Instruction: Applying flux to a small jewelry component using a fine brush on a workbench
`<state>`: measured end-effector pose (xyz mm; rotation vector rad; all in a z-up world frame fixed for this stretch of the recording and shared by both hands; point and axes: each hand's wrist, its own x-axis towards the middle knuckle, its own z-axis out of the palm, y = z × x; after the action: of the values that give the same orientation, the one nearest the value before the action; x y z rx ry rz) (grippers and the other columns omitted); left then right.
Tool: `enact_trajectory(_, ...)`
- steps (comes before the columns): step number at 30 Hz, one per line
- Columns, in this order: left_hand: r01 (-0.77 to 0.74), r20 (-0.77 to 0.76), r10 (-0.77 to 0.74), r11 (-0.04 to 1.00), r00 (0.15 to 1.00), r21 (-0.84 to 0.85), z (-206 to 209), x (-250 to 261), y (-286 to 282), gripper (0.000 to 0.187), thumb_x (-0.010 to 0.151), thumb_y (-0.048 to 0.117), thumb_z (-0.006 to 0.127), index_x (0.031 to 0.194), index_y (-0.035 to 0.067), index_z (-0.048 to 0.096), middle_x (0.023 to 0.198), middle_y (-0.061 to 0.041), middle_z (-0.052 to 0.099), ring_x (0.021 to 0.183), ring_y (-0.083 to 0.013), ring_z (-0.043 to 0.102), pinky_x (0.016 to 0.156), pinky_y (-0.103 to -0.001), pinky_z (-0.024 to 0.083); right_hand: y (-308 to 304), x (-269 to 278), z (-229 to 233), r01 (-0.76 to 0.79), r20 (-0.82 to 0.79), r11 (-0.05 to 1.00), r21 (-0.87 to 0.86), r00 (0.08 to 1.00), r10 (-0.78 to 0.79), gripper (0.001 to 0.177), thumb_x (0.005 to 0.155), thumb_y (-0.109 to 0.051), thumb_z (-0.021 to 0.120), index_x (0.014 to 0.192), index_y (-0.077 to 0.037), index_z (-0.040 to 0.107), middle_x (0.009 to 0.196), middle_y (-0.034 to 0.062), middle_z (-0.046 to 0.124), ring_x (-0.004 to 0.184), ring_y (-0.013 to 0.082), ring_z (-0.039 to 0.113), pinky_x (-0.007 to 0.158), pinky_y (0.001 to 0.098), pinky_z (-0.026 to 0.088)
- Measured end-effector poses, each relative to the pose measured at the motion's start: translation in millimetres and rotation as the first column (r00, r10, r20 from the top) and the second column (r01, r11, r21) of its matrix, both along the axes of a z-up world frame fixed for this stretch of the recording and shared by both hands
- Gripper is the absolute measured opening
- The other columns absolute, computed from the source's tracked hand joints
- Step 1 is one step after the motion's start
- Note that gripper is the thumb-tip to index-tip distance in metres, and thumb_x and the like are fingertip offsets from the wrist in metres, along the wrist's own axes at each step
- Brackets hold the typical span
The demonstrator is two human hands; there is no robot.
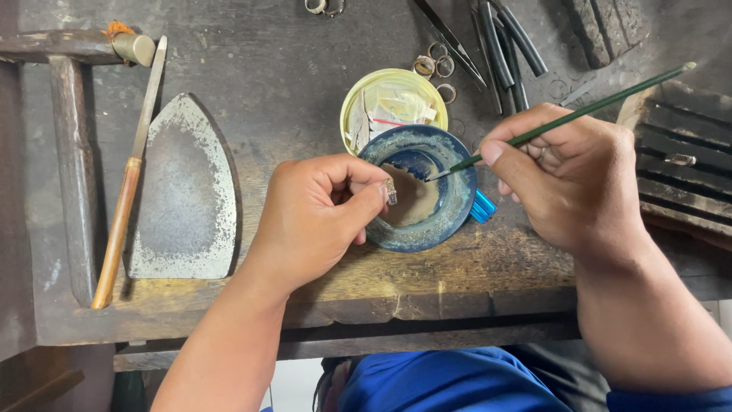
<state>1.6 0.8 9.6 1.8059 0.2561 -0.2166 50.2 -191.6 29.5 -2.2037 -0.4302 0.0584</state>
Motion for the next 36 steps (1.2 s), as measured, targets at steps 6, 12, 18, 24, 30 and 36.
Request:
enact_trajectory(6, -0.024, 0.046, 0.023, 0.999, 0.999, 0.025, -2.3, -0.7, -1.1, 0.011, 0.072, 0.009, 0.059, 0.063, 0.011, 0.067, 0.056, 0.005, 0.063, 0.049, -0.0011, 0.045, 0.046, -0.018, 0.037, -1.7, -4.4, 3.8, -0.038, 0.033, 0.984, 0.174, 0.999, 0.033, 0.006, 0.083, 0.011, 0.056, 0.077, 0.009, 0.057, 0.054, 0.0114, 0.053, 0.041, 0.0114, 0.047, 0.041, 0.0159, 0.036)
enact_trajectory(12, -0.033, 0.107, 0.02, 0.992, 0.994, 0.121, -6.3, -0.2, -0.5, 0.01, 0.07, 0.013, 0.059, 0.067, 0.013, 0.069, 0.06, 0.007, 0.065, 0.051, 0.0008, 0.047, 0.048, -0.018, 0.04, 1.5, -17.2, -0.9, -0.235, 0.299, 0.882, 0.409, 0.947, 0.114, 0.011, 0.077, 0.002, 0.05, 0.072, 0.011, 0.046, 0.06, 0.0179, 0.051, 0.056, 0.028, 0.058, 0.053, 0.0312, 0.049)
enact_trajectory(18, -0.061, 0.292, 0.001, 0.979, 0.957, 0.196, -11.3, -2.2, -1.5, 0.01, 0.07, 0.013, 0.059, 0.071, 0.014, 0.068, 0.06, 0.008, 0.065, 0.05, 0.0021, 0.049, 0.048, -0.017, 0.04, 0.8, -17.4, -3.7, -0.289, 0.358, 0.891, 0.351, 0.92, 0.158, 0.008, 0.077, 0.001, 0.054, 0.078, 0.009, 0.051, 0.075, 0.0215, 0.058, 0.065, 0.0281, 0.062, 0.061, 0.031, 0.052)
enact_trajectory(24, -0.061, 0.297, 0.003, 0.98, 0.955, 0.189, -11.1, -2.2, -2.0, 0.011, 0.071, 0.014, 0.058, 0.071, 0.013, 0.069, 0.059, 0.007, 0.064, 0.049, 0.0019, 0.048, 0.047, -0.017, 0.039, 1.1, -16.3, -4.4, -0.316, 0.37, 0.893, 0.321, 0.91, 0.189, 0.006, 0.076, 0.005, 0.054, 0.078, 0.009, 0.051, 0.075, 0.0215, 0.059, 0.066, 0.0288, 0.063, 0.061, 0.0312, 0.053)
enact_trajectory(30, -0.061, 0.308, -0.002, 0.979, 0.951, 0.195, -10.4, -2.1, -2.0, 0.01, 0.07, 0.013, 0.058, 0.069, 0.014, 0.068, 0.057, 0.008, 0.063, 0.049, 0.002, 0.047, 0.047, -0.017, 0.038, 0.0, -16.9, -4.9, -0.289, 0.363, 0.891, 0.35, 0.919, 0.155, 0.009, 0.075, 0.003, 0.054, 0.077, 0.011, 0.05, 0.074, 0.0241, 0.057, 0.067, 0.031, 0.062, 0.062, 0.0325, 0.053)
enact_trajectory(36, -0.052, 0.311, -0.017, 0.976, 0.95, 0.213, -11.9, -1.8, -1.7, 0.01, 0.071, 0.015, 0.058, 0.072, 0.014, 0.068, 0.059, 0.007, 0.064, 0.048, 0.0013, 0.048, 0.047, -0.017, 0.038, 3.2, -15.5, 0.0, -0.346, 0.397, 0.904, 0.249, 0.888, 0.231, 0.003, 0.078, 0.006, 0.052, 0.078, 0.009, 0.051, 0.074, 0.0219, 0.06, 0.064, 0.0283, 0.063, 0.061, 0.0317, 0.052)
